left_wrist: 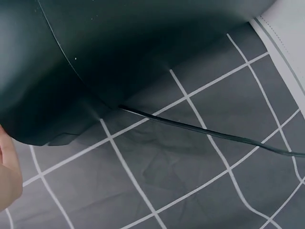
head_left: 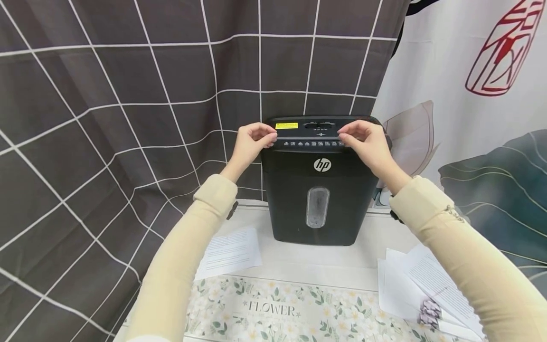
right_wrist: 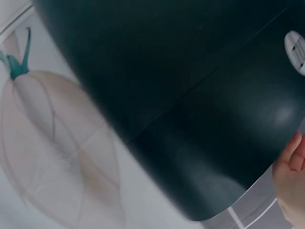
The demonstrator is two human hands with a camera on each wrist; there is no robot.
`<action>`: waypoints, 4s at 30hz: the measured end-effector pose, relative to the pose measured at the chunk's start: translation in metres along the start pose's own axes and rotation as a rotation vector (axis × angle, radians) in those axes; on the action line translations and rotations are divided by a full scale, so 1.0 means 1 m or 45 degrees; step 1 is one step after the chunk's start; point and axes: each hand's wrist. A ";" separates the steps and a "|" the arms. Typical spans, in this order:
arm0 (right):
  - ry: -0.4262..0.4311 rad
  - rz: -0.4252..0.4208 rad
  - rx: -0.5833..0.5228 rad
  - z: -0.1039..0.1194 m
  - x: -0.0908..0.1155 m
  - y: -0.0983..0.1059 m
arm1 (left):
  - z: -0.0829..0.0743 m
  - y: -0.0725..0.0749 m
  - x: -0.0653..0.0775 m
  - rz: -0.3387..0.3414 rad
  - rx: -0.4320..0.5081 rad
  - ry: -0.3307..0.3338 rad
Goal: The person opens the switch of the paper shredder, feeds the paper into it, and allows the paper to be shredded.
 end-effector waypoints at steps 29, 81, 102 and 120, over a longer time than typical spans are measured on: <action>-0.042 0.051 -0.529 -0.046 0.095 -0.061 | -0.006 0.011 0.123 -0.048 0.059 0.171; -1.240 0.181 -0.480 -0.182 0.197 -0.227 | 0.164 0.024 0.298 -0.383 -0.830 1.381; -1.257 0.281 -0.472 -0.184 0.203 -0.231 | 0.168 0.029 0.293 -0.150 -0.839 1.464; -1.251 0.276 -0.448 -0.184 0.203 -0.232 | 0.173 0.066 0.303 0.054 -0.407 1.343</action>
Point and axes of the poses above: each hand's wrist, its own x-axis away from the middle knuckle, its own y-axis out of the back of the hand, z = x × y, and after that the axes turned 10 degrees about -x, right-handed
